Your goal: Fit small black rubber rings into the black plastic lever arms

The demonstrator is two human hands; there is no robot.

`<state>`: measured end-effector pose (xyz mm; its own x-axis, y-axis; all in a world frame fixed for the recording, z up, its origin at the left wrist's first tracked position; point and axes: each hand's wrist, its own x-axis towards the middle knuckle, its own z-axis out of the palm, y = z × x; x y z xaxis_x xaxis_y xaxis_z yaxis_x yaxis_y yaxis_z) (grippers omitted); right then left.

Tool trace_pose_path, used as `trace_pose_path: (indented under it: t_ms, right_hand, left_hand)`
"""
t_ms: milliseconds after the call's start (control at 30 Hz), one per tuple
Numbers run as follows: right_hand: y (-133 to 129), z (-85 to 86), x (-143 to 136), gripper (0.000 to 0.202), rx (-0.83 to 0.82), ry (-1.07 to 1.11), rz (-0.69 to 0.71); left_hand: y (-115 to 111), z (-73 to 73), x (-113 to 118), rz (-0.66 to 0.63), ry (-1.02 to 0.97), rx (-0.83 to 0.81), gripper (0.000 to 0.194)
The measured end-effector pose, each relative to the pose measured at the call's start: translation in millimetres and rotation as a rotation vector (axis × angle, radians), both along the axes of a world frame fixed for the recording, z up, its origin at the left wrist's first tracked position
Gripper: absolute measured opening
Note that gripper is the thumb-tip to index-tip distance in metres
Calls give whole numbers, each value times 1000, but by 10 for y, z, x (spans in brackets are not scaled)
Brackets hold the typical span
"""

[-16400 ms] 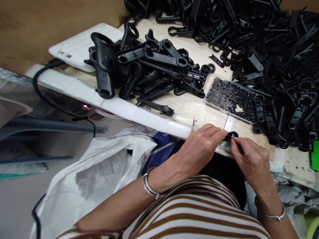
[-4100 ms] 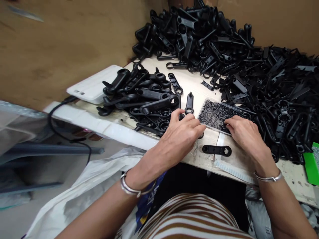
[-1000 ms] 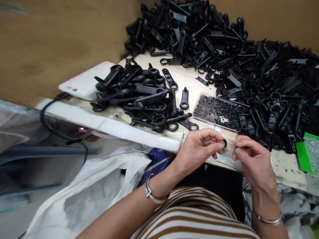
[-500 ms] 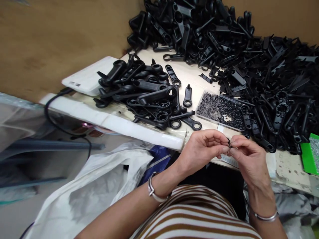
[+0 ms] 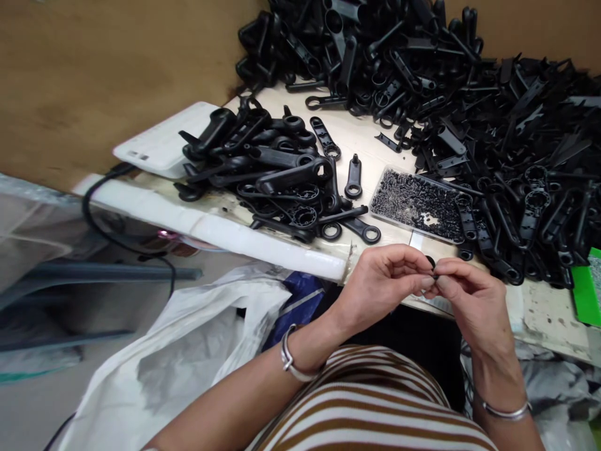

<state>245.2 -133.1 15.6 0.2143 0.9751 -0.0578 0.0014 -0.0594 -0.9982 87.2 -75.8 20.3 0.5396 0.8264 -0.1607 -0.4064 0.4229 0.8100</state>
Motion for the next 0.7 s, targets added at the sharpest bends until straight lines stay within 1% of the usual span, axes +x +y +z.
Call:
trace_pose_path:
  t_ms: [133, 233, 333, 467, 533, 600, 700]
  right_hand:
    - [-35, 37, -42, 7, -66, -149, -59]
    - [-71, 67, -78, 5, -48, -317, -95]
    - [-95, 85, -100, 7, -4, -438, -91]
    - [-116, 106, -107, 8, 47, -477, -69]
    - [-118, 124, -107, 7, 69, -511, -63]
    - [-111, 147, -107, 6, 102, -580, -51]
    - [-82, 177, -107, 5, 172, -714, -14]
  left_hand:
    - [-12, -27, -4, 57, 66, 84, 13]
    - [-30, -45, 2, 114, 152, 171, 9]
    - [-52, -48, 8, 166, 234, 331, 7]
    - [-71, -44, -4, 191, 328, 576, 10]
    - [-77, -50, -15, 232, 394, 687, 10]
    - [-83, -62, -21, 271, 455, 774, 9]
    - [-92, -81, -15, 294, 519, 870, 12]
